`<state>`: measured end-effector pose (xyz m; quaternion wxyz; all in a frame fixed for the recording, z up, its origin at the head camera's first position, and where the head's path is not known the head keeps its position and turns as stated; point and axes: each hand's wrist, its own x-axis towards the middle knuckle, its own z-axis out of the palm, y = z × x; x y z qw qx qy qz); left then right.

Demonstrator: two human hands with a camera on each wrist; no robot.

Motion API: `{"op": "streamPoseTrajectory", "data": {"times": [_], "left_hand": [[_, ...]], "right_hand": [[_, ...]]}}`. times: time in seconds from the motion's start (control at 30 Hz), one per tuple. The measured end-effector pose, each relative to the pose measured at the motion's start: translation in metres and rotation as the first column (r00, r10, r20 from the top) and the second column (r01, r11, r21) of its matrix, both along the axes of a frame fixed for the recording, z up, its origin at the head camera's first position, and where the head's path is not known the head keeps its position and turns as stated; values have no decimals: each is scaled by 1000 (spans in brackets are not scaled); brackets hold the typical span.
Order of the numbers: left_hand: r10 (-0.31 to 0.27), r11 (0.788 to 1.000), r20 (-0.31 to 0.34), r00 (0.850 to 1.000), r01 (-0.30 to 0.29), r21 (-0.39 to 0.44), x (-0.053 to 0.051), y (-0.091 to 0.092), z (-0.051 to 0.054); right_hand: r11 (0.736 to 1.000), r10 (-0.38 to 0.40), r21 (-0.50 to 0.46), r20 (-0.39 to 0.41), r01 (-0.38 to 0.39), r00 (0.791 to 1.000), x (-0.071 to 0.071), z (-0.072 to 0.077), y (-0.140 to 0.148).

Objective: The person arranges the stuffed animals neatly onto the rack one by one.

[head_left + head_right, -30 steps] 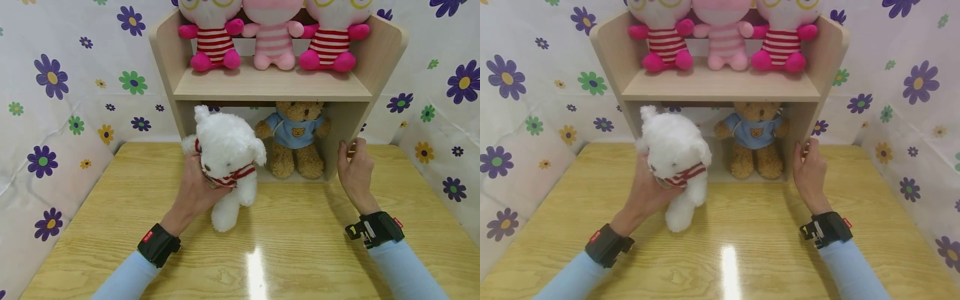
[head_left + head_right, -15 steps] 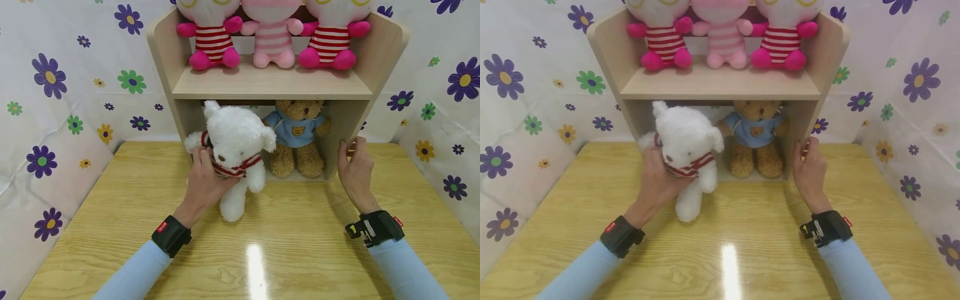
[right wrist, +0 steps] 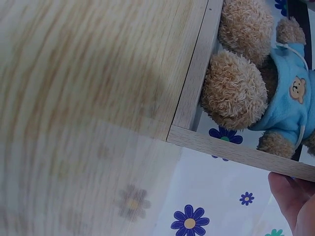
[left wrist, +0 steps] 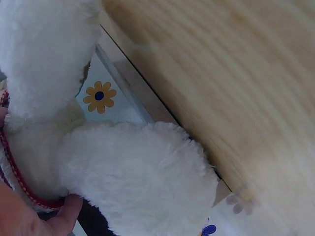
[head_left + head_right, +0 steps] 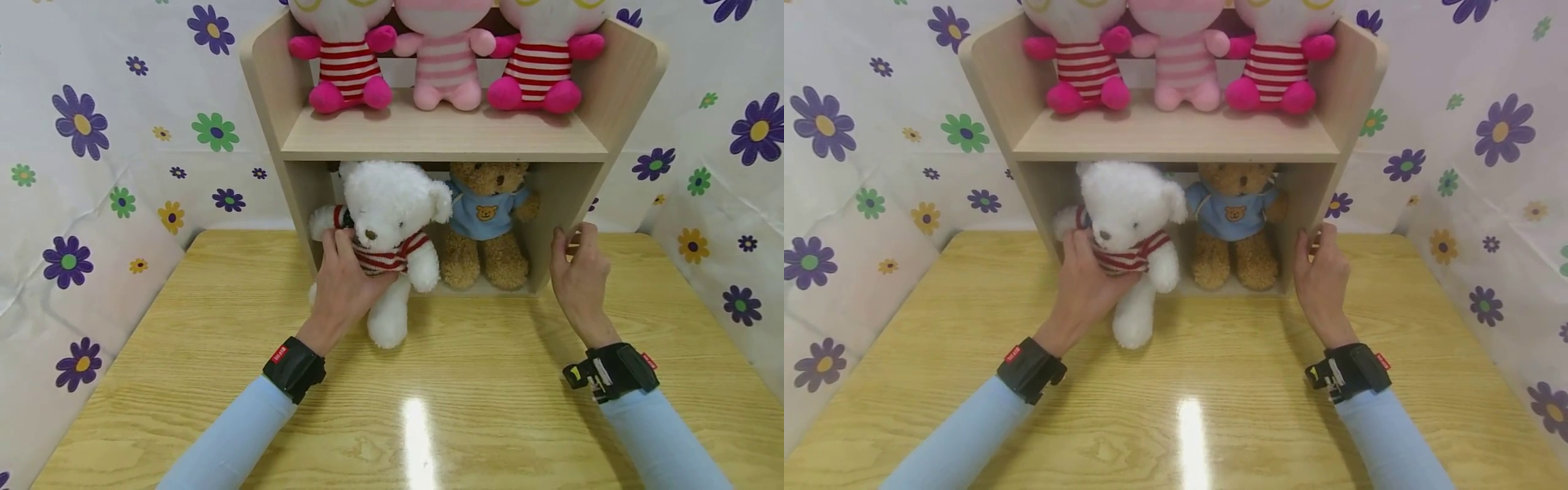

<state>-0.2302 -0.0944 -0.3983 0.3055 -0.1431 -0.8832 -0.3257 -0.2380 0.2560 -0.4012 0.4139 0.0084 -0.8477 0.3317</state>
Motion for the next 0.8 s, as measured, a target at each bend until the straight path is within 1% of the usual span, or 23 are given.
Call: {"op": "streamPoseTrajectory", "data": {"times": [0.2, 0.43, 0.5, 0.67, 0.8], "left_hand": [[30, 1000, 16, 999, -30, 2, -8, 4, 3], [92, 995, 35, 995, -93, 20, -17, 10, 5], [119, 993, 46, 992, -120, 20, -20, 12, 6], [184, 982, 105, 977, -187, 13, -28, 17, 10], [200, 978, 152, 968, -208, 34, -34, 21, 13]], "right_hand": [[1000, 16, -2, -11, -16, 1000, -1, -1, 1], [1000, 16, 0, -10, -16, 1000, -1, -2, 2], [1000, 12, 2, -10, -12, 1000, -1, -2, 2], [1000, 16, -1, -9, -16, 1000, -2, -3, 1], [1000, 11, -8, -6, -11, 1000, -2, -3, 1]]}}
